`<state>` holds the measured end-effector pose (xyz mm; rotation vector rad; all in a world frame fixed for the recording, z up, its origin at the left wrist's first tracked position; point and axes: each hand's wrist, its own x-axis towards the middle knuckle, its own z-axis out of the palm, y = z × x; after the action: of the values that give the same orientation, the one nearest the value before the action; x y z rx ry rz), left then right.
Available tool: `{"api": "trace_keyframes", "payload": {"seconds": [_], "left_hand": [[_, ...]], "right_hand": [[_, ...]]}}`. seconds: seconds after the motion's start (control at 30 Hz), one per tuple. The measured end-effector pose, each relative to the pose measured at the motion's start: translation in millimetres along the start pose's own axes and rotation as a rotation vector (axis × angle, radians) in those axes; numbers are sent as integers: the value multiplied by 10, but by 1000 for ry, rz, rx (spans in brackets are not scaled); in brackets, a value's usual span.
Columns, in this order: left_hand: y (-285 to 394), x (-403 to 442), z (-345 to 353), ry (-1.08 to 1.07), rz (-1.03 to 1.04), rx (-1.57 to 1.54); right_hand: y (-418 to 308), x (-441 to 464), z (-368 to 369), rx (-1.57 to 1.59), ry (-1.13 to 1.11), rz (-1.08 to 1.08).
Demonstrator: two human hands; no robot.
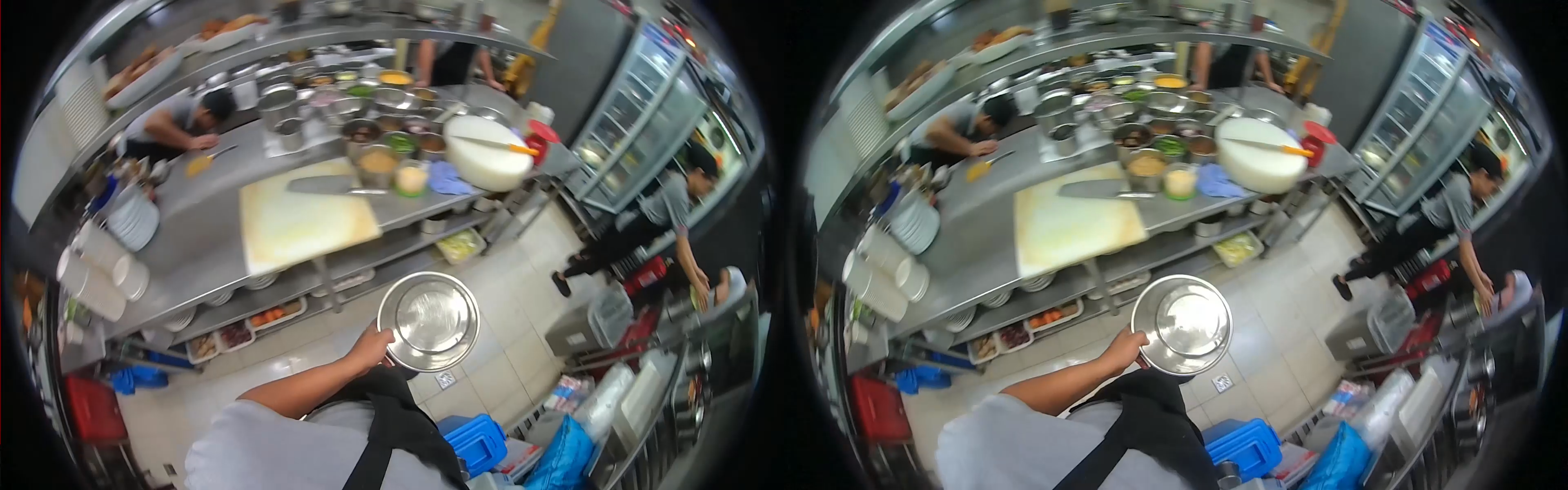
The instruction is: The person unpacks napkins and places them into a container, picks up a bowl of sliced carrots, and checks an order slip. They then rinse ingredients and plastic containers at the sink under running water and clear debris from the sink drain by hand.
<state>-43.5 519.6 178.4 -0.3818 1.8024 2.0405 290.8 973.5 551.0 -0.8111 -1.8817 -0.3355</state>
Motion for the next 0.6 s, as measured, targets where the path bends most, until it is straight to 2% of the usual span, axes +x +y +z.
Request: {"api": "trace_keyframes", "payload": {"seconds": [0.03,0.2,0.3,0.37,0.4,0.43,0.47,0.5,0.53,0.6], "left_hand": [[-74,-7,-340,-29,-29,-74],[324,-611,-1726,504,195,-302],[334,-652,-2822,541,249,-343],[347,-678,-3428,631,161,-394],[303,-634,-3770,673,115,-416],[242,-591,-4113,675,84,-384],[246,-577,-4376,682,82,-383],[246,-558,-4635,693,57,-361],[230,-556,-4853,700,22,-336],[229,-527,-5223,691,-14,-334]], "right_hand": [[-163,-217,170,92,17,0],[-1278,-1376,1121,635,-55,43],[-2336,-2146,1572,1101,-244,108],[-3115,-2658,1750,1461,-496,196],[-3418,-2950,1912,1648,-733,334],[-3815,-3209,2026,1738,-953,336],[-4572,-3290,1681,1914,-855,231],[-5208,-3148,1306,1794,-854,-141],[-5630,-3393,1308,1992,-897,-93],[-6344,-3726,1235,1921,-917,-266]]}}
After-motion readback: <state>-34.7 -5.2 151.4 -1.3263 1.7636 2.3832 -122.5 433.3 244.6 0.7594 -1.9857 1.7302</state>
